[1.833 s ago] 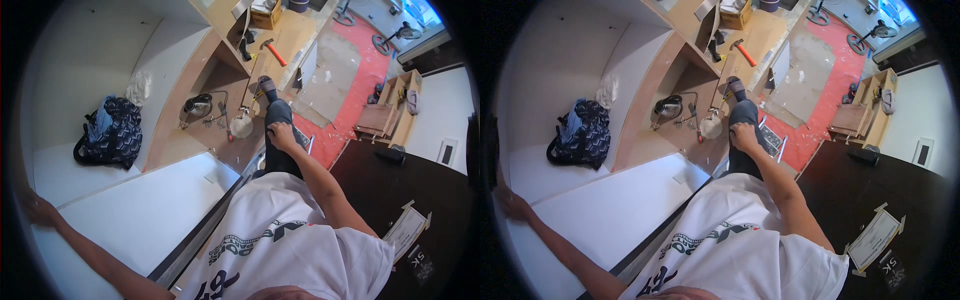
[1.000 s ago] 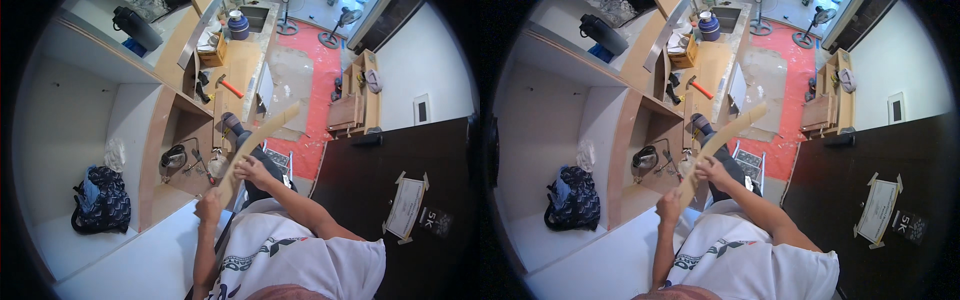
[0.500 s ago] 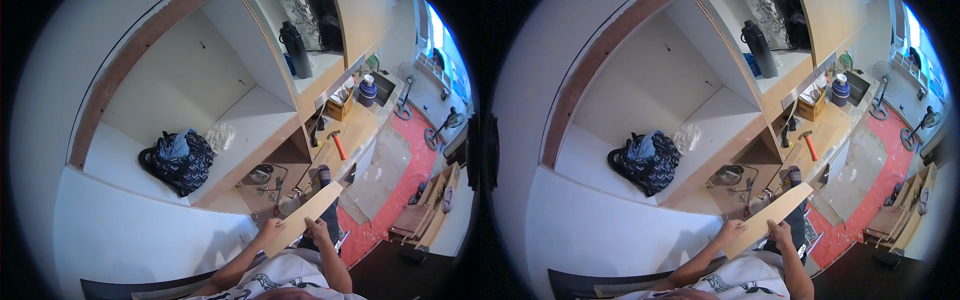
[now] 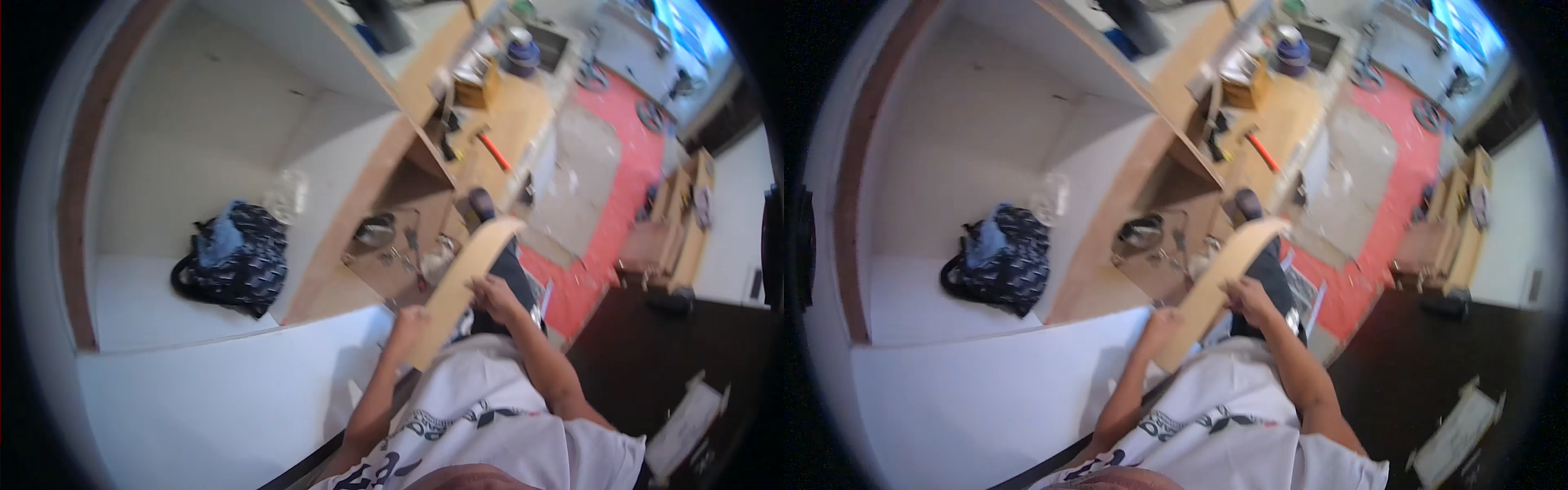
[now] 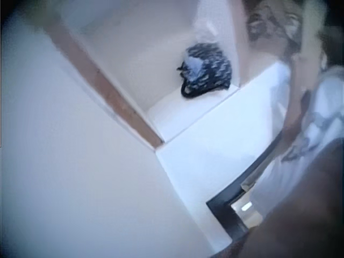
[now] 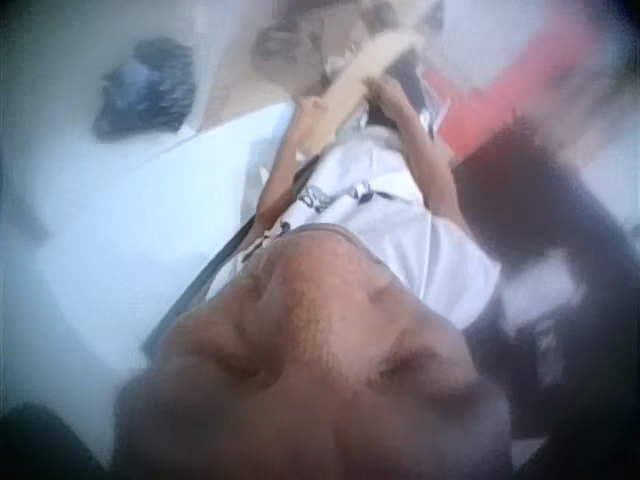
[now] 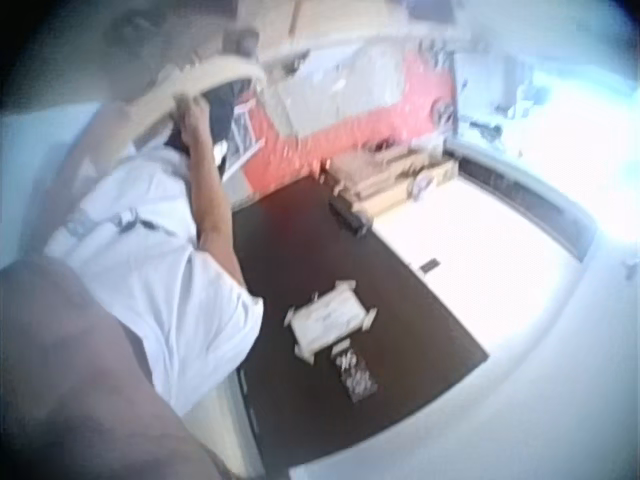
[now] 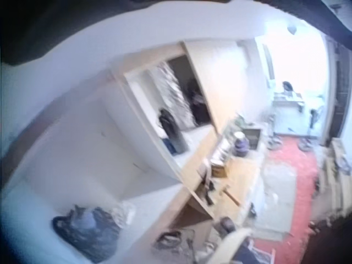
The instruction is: The person wipes the interior edge of a white cabinet, then retrieves a curved wooden trim piece and positions it against the cabinet opening. They pick up a can of contact adhesive and a red spreader, pour adhesive onto the spreader, and apply it to the back of the trim piece before pressing it into place.
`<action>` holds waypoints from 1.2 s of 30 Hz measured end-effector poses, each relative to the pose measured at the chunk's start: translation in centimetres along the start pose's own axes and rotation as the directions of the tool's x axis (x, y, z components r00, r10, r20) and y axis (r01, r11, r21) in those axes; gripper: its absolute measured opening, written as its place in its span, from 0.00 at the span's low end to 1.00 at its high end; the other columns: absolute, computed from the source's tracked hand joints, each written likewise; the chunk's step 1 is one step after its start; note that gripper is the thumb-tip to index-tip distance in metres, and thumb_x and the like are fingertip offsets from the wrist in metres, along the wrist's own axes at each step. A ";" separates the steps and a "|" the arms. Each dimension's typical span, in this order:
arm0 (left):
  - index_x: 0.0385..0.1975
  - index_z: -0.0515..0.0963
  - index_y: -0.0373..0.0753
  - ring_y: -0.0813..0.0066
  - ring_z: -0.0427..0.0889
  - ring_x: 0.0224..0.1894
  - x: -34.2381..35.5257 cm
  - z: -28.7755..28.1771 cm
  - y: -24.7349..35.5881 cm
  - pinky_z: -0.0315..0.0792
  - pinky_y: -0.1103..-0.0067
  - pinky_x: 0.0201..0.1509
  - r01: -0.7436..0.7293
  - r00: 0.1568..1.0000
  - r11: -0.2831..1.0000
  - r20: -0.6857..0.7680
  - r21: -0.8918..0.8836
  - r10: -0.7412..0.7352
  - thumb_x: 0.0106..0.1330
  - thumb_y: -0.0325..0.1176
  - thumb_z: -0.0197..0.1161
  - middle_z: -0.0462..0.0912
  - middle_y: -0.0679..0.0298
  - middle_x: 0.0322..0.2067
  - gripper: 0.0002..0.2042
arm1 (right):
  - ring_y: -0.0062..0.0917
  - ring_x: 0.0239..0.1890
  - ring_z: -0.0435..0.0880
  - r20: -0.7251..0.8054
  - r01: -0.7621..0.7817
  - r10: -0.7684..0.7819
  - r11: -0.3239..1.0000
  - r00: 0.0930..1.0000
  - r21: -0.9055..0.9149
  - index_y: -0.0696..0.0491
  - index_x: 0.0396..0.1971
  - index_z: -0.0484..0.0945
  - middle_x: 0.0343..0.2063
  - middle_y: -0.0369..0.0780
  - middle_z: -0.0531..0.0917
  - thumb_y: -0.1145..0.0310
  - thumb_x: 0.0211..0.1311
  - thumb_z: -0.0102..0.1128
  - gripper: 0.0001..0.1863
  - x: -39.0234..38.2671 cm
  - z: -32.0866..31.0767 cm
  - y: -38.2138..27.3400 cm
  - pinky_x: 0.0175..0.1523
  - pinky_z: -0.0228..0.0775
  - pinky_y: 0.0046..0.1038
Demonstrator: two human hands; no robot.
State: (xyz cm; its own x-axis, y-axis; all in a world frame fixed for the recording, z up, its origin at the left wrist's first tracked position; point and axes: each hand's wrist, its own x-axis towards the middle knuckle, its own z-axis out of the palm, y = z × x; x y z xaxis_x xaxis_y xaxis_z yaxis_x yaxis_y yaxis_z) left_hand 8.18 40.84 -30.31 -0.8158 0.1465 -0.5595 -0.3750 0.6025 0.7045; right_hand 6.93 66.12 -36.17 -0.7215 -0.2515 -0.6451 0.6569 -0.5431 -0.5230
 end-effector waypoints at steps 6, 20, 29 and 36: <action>0.42 0.83 0.29 0.79 0.82 0.32 0.6 -1.3 1.1 0.76 0.77 0.37 0.063 0.994 0.995 0.088 0.079 -0.070 0.66 0.36 0.67 0.87 0.61 0.31 0.14 | 0.16 0.25 0.79 0.034 0.002 -0.003 1.000 0.999 0.021 0.53 0.36 0.82 0.26 0.30 0.79 0.65 0.65 0.67 0.08 -0.1 -1.4 0.4 0.38 0.77 0.24; 0.46 0.83 0.30 0.81 0.83 0.32 -2.0 -0.4 1.2 0.77 0.80 0.36 0.220 0.974 0.975 0.054 0.014 -0.220 0.67 0.35 0.67 0.88 0.61 0.32 0.15 | 0.19 0.29 0.82 0.044 -0.014 0.019 0.995 0.999 -0.102 0.56 0.38 0.84 0.29 0.34 0.84 0.61 0.66 0.67 0.13 1.0 -1.8 2.5 0.40 0.80 0.27; 0.50 0.81 0.30 0.68 0.86 0.33 0.0 -2.6 -1.1 0.78 0.71 0.41 -0.019 1.000 0.947 -0.007 0.321 0.022 0.64 0.34 0.66 0.88 0.53 0.32 0.17 | 0.18 0.27 0.80 -0.036 0.143 -0.140 0.982 0.990 0.121 0.56 0.41 0.81 0.29 0.33 0.82 0.64 0.69 0.63 0.11 -0.5 -3.6 2.0 0.44 0.80 0.28; 0.46 0.80 0.27 0.43 0.81 0.49 9.7 -18.4 2.0 0.74 0.59 0.53 0.068 0.800 0.738 -0.479 0.672 0.362 0.64 0.39 0.67 0.82 0.40 0.45 0.20 | 0.12 0.27 0.77 -0.357 0.463 -0.330 0.787 0.874 0.407 0.53 0.52 0.76 0.35 0.31 0.81 0.59 0.72 0.59 0.16 -11.6 -11.8 -3.7 0.49 0.78 0.32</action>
State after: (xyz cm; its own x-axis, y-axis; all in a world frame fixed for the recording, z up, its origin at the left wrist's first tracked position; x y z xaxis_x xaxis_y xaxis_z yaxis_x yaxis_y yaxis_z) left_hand -8.57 29.00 -26.24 -0.9990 -0.0403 0.0169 -0.0364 0.9814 0.1887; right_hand 15.46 80.48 -33.35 -0.7689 0.2457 -0.5903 0.0935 -0.8701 -0.4839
